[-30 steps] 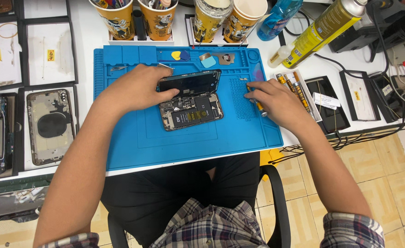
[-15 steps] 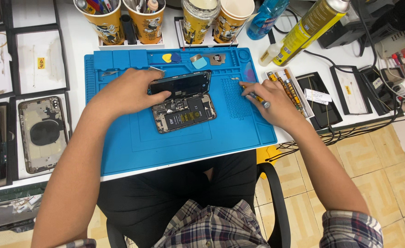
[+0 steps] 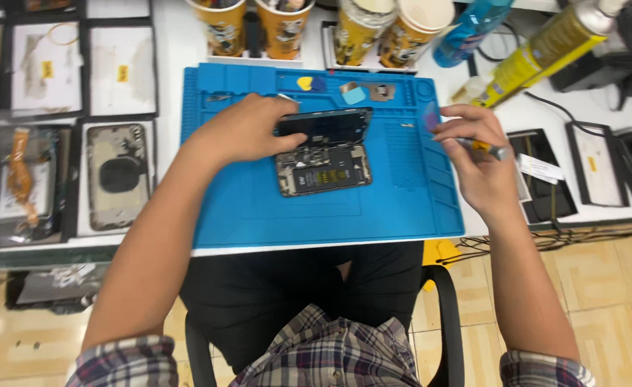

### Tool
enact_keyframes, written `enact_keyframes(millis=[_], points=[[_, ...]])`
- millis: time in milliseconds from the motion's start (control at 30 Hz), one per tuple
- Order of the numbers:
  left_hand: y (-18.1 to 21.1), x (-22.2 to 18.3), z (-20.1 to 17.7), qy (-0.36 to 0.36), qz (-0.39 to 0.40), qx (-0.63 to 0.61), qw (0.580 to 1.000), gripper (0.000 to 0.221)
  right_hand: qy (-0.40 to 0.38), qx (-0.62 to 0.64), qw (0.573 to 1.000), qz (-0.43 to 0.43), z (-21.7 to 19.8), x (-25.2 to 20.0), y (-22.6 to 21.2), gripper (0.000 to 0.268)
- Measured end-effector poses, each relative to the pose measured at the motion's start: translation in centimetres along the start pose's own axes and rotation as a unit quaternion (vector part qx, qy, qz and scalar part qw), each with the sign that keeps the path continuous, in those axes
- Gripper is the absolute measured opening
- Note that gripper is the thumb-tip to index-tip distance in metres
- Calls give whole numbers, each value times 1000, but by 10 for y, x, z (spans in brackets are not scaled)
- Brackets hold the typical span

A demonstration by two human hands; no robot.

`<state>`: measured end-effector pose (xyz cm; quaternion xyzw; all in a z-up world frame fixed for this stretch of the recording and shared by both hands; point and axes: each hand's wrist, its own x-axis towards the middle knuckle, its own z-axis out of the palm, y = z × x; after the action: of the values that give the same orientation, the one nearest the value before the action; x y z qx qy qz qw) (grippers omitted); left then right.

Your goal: The person disassembles a smartphone on a blue work mat, using a screwdriver to remove screws and a plastic pry tool to separate the screen. They then apply a liquid from a bottle to the internal components and use a yellow tool to clean the battery area.

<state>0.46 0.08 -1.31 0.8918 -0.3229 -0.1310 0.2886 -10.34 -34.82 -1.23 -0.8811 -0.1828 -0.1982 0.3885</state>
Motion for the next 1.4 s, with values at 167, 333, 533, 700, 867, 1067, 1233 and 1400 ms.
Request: enact_keyframes(millis=[167,333,533,700,867,1067,1233,1400], points=[[-12,-1,5,13,32,-24,999,46,8,153,988,-10,59,19,-38,41],[-22,7,9,-35,21,29,999,34,-42,269,962,26,124,26,-46,95],[-22,5,9,13,40,-59,997,50,-36,253,967,-9,159,20,-21,71],[-24,7,11,17,42,-48,998,50,-59,237,969,-27,167,13,-6,67],[-23,6,11,9,46,-54,997,50,-60,232,970,-47,167,16,-11,65],[-16,2,7,13,43,-60,997,47,-60,216,973,-59,168,18,-17,65],[-18,2,8,11,45,-61,997,47,-48,168,981,-86,169,14,-10,66],[-17,1,7,14,52,-61,997,45,-28,52,990,-125,170,13,-22,62]])
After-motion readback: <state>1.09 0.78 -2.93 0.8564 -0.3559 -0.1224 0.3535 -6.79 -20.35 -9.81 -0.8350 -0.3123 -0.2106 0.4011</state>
